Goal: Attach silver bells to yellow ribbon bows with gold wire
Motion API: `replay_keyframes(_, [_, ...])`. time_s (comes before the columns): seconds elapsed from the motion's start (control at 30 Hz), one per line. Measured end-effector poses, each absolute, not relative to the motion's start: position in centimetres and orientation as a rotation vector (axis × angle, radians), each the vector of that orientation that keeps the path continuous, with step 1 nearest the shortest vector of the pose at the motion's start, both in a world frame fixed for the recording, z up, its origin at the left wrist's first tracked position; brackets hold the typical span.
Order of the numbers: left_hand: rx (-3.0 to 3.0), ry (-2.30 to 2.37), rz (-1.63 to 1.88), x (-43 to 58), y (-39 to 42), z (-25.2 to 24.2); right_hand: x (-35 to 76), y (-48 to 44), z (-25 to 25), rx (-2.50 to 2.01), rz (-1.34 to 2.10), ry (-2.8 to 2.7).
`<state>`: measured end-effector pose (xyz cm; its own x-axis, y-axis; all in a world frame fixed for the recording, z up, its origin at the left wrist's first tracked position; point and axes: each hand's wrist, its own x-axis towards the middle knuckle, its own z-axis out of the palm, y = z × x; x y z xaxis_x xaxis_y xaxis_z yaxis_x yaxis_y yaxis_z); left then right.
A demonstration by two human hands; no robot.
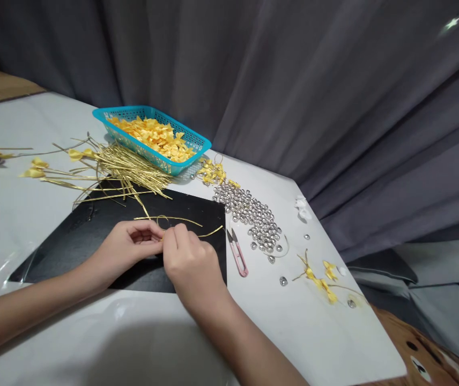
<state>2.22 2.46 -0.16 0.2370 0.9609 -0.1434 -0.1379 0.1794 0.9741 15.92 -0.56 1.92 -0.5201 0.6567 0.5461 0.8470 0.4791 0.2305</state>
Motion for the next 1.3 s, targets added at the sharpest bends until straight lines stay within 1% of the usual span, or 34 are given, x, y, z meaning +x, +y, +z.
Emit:
replay_keyframes(0.13, [0.965,1.006,1.022,2.1,2.5,0.0,16.0,-0.4,1.7,-1.170,-0.735,-2.302])
replay_keyframes(0.23, [0.873,1.000,1.008,2.0,2.6,-0.1,16.1,-0.3,1.3,-1.174,-0.654,-2.273])
replay_keyframes(0.3, [0.833,0.981,0.996,1.9,2.6,-0.2,16.3,-0.2,1.0,-1.230,-0.461,-2.242])
replay_keyframes(0.47, [0.763,0.942,0.996,1.9,2.7,-0.3,16.1,-0.1,0.4,-1.305,0.185,-1.970])
replay_keyframes(0.53, [0.728,0.926,1.000,1.9,2.8,-0.3,15.9,-0.2,0.2,-1.345,0.354,-1.868])
replay_keyframes(0.6, [0.695,0.907,1.004,1.9,2.9,-0.2,15.7,-0.2,0.1,-1.390,0.445,-1.817])
replay_keyframes(0.77, [0.628,0.866,0.991,1.9,3.1,-0.4,15.9,-0.1,0.2,-1.421,0.394,-1.810])
replay_keyframes(1.13, [0.735,0.737,0.911,1.8,3.1,-0.8,16.0,-0.3,0.9,-1.424,0.301,-1.836])
replay_keyframes(1.2, [0.716,0.728,0.908,1.8,3.0,-0.7,16.0,-0.3,0.9,-1.445,0.359,-1.807])
replay_keyframes(1.3, [0.665,0.742,0.921,1.9,3.0,-0.6,15.8,-0.4,1.1,-1.481,0.591,-1.702])
